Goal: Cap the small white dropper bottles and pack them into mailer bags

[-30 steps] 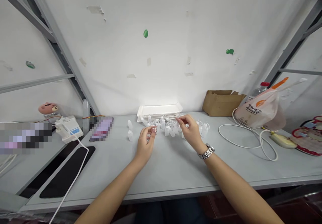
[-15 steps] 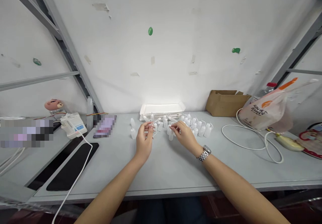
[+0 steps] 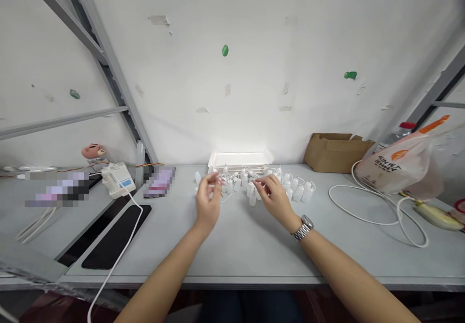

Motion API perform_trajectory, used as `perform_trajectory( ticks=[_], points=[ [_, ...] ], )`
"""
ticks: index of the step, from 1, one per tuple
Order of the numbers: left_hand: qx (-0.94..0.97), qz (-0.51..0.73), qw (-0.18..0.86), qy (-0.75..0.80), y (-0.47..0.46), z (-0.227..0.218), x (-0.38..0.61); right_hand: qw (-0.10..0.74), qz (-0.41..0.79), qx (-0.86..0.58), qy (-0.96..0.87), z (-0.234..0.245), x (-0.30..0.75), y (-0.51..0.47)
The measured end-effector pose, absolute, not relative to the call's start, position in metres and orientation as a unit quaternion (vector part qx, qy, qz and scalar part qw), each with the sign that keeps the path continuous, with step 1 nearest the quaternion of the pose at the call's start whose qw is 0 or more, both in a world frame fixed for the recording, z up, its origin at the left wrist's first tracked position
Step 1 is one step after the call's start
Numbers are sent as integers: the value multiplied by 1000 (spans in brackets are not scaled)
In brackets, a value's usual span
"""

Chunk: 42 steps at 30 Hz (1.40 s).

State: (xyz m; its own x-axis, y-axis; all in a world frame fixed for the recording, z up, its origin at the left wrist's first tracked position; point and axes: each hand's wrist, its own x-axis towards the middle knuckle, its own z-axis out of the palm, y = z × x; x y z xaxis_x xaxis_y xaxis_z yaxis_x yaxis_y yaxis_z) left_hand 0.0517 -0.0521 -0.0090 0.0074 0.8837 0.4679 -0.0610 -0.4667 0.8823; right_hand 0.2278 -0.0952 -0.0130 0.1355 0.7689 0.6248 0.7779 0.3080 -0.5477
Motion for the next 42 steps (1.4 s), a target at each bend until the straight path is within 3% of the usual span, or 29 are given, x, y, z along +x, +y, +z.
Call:
perform_trajectory(
  ticks=[4, 9, 18, 32, 42],
  points=[
    [533, 697, 295, 378, -10, 16, 15, 485, -30, -569, -663, -12, 225, -97],
    [598, 504, 312, 539, 54, 9, -26, 466, -27, -546, -696, -15, 220, -101],
    [618, 444, 348, 548, 74, -39, -20, 402, 22, -497, -769, -23, 203, -106],
    [597, 496, 317, 545, 84, -56, -16, 342, 77, -501, -791, -25, 192, -102],
    [565, 573, 316, 503, 74, -45, -20, 216, 50, -570, -791, -40, 153, -63]
  ],
)
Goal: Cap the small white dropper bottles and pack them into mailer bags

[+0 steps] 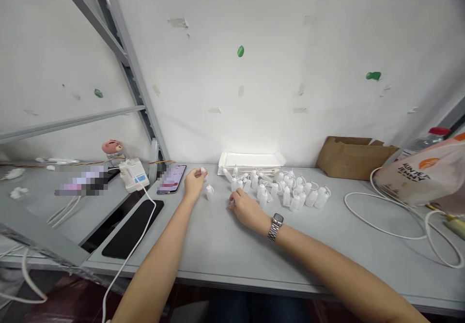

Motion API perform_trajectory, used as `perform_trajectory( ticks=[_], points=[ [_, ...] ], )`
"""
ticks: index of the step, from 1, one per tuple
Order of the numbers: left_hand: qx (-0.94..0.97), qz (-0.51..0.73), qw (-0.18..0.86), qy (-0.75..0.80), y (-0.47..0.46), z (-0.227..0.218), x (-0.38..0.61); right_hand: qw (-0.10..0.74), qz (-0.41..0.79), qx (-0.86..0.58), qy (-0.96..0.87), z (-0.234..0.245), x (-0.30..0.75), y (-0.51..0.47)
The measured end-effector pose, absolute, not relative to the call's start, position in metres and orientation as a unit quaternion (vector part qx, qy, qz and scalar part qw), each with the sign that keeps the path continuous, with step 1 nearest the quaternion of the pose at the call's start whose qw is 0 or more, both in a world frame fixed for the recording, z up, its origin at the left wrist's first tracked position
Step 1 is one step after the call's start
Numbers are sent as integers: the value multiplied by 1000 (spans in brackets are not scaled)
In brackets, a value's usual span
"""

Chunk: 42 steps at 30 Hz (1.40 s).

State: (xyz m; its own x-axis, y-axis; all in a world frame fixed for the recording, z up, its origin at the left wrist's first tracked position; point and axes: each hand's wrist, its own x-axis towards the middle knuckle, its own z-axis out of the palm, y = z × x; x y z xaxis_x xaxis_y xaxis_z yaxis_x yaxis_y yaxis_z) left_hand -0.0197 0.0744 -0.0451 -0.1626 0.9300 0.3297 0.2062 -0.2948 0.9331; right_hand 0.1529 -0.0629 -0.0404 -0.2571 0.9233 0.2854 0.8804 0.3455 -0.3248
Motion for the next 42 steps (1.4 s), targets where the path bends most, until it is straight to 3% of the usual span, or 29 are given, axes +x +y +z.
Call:
perform_trajectory(
  ticks=[7, 10, 19, 23, 34, 42],
  points=[
    [472, 731, 247, 427, 45, -12, -14, 231, 56, -572, -785, -46, 154, -63],
    [467, 765, 272, 352, 24, 0, -3, 279, 93, -552, -781, -43, 155, -68],
    [531, 616, 494, 307, -15, 3, 31, 560, 413, -452, -558, -4, 179, -70],
    [522, 570, 546, 323, -14, 1, 32, 637, 466, -398, -468, 1, 188, -67],
    [547, 496, 585, 335, -15, -9, 38, 706, 362, -430, -431, -2, 191, -69],
    [565, 471, 597, 320, -20, -7, 39, 654, 298, -464, -519, -7, 183, -74]
  ],
)
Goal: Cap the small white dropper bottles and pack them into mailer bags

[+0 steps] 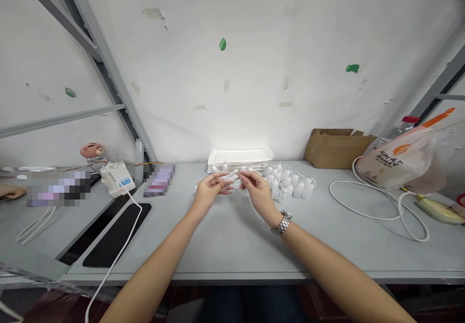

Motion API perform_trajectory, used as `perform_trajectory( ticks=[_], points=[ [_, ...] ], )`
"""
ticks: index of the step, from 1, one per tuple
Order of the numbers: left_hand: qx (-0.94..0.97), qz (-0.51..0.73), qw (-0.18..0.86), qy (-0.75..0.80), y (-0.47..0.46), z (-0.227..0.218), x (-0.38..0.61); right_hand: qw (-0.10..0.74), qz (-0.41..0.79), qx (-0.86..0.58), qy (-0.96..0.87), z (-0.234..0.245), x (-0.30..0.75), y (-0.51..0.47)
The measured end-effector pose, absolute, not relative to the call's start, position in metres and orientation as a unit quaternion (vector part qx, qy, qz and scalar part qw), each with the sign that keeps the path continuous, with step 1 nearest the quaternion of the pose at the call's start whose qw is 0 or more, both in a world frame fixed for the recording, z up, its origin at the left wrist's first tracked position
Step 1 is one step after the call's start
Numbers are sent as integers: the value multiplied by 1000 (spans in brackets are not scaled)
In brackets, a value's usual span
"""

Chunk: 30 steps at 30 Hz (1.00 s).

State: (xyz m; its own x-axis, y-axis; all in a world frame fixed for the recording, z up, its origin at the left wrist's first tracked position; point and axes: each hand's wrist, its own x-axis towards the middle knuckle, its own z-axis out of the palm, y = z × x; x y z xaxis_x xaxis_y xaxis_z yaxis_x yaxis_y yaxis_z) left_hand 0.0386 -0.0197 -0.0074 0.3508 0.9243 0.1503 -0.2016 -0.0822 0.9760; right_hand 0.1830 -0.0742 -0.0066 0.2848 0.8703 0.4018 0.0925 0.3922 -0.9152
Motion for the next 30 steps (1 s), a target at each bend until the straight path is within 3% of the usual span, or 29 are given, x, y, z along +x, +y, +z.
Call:
perform_trajectory(
  ticks=[7, 15, 30],
  points=[
    [563, 457, 617, 306, -23, -5, 40, 622, 207, -476, -586, -16, 181, -75],
    [583, 448, 611, 293, -24, -3, 38, 619, 204, -464, -600, -9, 179, -81],
    [515, 392, 713, 269, -21, -6, 34, 620, 350, -445, -543, -1, 182, -80]
  ],
)
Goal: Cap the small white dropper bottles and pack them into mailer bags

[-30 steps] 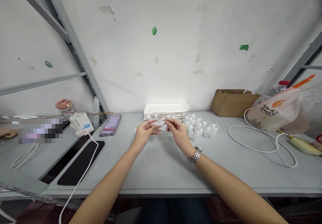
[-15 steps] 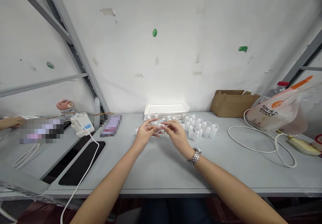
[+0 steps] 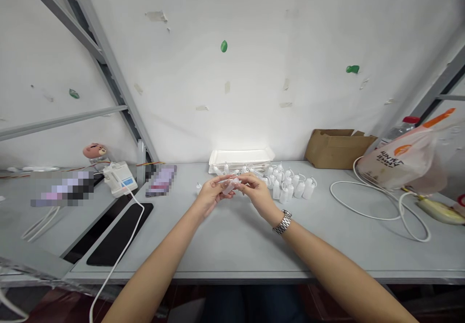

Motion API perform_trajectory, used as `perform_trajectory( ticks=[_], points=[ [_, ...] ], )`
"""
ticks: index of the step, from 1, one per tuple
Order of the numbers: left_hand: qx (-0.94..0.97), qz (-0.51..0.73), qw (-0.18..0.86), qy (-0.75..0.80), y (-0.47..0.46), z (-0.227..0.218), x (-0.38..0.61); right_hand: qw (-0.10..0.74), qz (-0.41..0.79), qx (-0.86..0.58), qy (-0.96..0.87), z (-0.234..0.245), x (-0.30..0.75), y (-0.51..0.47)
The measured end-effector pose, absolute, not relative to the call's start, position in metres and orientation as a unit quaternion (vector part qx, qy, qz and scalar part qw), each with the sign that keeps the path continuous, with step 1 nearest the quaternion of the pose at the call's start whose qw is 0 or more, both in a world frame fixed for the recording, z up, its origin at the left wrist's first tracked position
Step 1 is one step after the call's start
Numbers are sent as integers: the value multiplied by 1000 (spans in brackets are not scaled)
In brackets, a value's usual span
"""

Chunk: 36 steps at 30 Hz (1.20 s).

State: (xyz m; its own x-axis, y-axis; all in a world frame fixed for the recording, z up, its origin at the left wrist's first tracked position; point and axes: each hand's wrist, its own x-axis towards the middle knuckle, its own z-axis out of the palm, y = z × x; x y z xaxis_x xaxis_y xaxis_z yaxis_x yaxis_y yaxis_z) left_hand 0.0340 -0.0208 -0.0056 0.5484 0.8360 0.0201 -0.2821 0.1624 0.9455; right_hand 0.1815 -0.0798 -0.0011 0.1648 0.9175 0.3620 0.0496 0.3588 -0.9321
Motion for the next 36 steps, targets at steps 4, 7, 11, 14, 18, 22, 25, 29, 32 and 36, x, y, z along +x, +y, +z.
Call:
perform_trajectory(
  ticks=[4, 7, 11, 14, 18, 22, 25, 29, 32, 36],
  points=[
    [519, 377, 718, 271, -19, -5, 33, 630, 360, -451, -520, -1, 183, -78],
    [522, 366, 717, 284, -19, -3, 32, 636, 369, -451, -506, -3, 184, -77],
    [531, 362, 712, 281, -20, -2, 31, 646, 377, -435, -501, -4, 183, -76],
    [550, 357, 706, 266, -21, -1, 30, 654, 375, -432, -495, -3, 183, -77],
    [561, 354, 697, 271, -22, -1, 31, 657, 379, -428, -491, -2, 182, -78],
    [568, 349, 692, 277, -22, -1, 31, 654, 389, -425, -490, -1, 181, -80],
    [567, 357, 688, 281, -22, -1, 31, 652, 387, -429, -492, 0, 181, -81],
    [565, 365, 688, 274, -23, 0, 31, 645, 384, -435, -498, 0, 181, -82],
    [561, 372, 692, 260, -25, 1, 31, 643, 381, -432, -504, -1, 180, -82],
    [556, 377, 700, 244, -26, 1, 32, 645, 372, -428, -512, -2, 178, -81]
  ],
)
